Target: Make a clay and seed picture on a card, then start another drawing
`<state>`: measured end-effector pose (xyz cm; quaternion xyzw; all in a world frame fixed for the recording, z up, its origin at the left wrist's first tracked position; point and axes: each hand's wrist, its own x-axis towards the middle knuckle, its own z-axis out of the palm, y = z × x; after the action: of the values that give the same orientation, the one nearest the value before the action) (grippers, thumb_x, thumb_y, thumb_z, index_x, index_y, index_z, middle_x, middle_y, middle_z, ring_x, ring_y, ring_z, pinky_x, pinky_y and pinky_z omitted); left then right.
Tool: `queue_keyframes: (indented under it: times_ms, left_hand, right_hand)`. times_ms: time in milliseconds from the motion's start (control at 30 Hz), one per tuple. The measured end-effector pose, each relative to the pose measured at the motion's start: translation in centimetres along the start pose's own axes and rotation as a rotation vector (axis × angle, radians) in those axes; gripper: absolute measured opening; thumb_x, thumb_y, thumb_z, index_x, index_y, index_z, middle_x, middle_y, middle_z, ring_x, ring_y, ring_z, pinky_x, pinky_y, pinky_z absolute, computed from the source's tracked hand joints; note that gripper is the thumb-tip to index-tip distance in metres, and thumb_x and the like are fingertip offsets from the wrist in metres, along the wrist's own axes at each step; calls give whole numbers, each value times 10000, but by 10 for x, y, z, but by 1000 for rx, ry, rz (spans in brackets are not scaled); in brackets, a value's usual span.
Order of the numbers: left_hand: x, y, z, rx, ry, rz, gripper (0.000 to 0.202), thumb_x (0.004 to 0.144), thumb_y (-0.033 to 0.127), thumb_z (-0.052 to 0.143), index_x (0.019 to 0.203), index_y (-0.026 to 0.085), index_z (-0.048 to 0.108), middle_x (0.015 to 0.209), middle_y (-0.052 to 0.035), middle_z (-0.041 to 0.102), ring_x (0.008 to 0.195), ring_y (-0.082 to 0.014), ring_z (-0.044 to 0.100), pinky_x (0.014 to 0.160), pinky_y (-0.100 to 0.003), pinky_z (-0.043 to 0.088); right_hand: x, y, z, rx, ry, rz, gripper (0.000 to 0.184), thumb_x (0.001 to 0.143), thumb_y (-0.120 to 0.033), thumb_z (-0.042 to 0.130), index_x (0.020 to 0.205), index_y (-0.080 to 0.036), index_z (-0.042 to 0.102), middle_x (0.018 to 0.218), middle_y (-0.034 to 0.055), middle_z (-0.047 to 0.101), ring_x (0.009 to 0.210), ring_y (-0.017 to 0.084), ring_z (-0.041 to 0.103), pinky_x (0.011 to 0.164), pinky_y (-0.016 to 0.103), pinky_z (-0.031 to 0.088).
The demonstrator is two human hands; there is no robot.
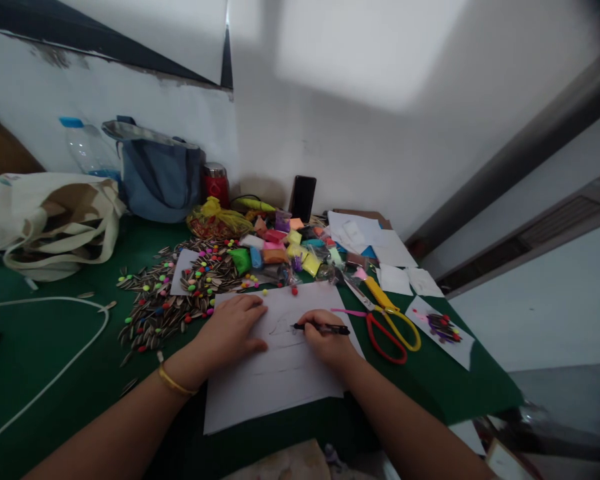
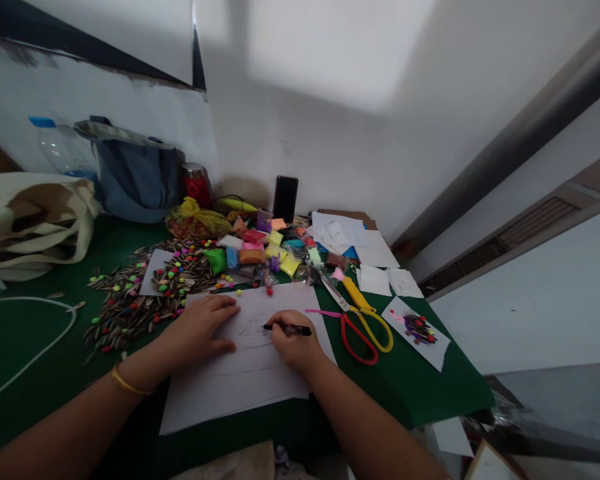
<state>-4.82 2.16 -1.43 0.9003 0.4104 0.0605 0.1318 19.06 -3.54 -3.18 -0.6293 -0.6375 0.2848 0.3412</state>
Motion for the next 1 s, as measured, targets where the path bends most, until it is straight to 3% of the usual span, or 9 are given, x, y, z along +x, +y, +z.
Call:
queue_keyframes:
  times_ms: [400,1000]
  left_hand:
    - [0,2,-2,-3,-11,-8,653,703,460,772,1285,222,596,1384,-115,533,1294,-322,449,1070,-450,360]
    - [0,1,-2,-34,-3,-4,636,719,471,754,1285,228,597,1385,-117,529,1293,-327,446,1075,-457,347]
  right_hand:
    - [-2,1,-2,16,22,-39,221,745,-136,504,758,-216,710,795,19,709,793,184,645,731,285,484]
    - [0,7,-2,9,51,-28,214,807,-185,507,866,-221,710,882,28,712,863,197,646,813,315,494]
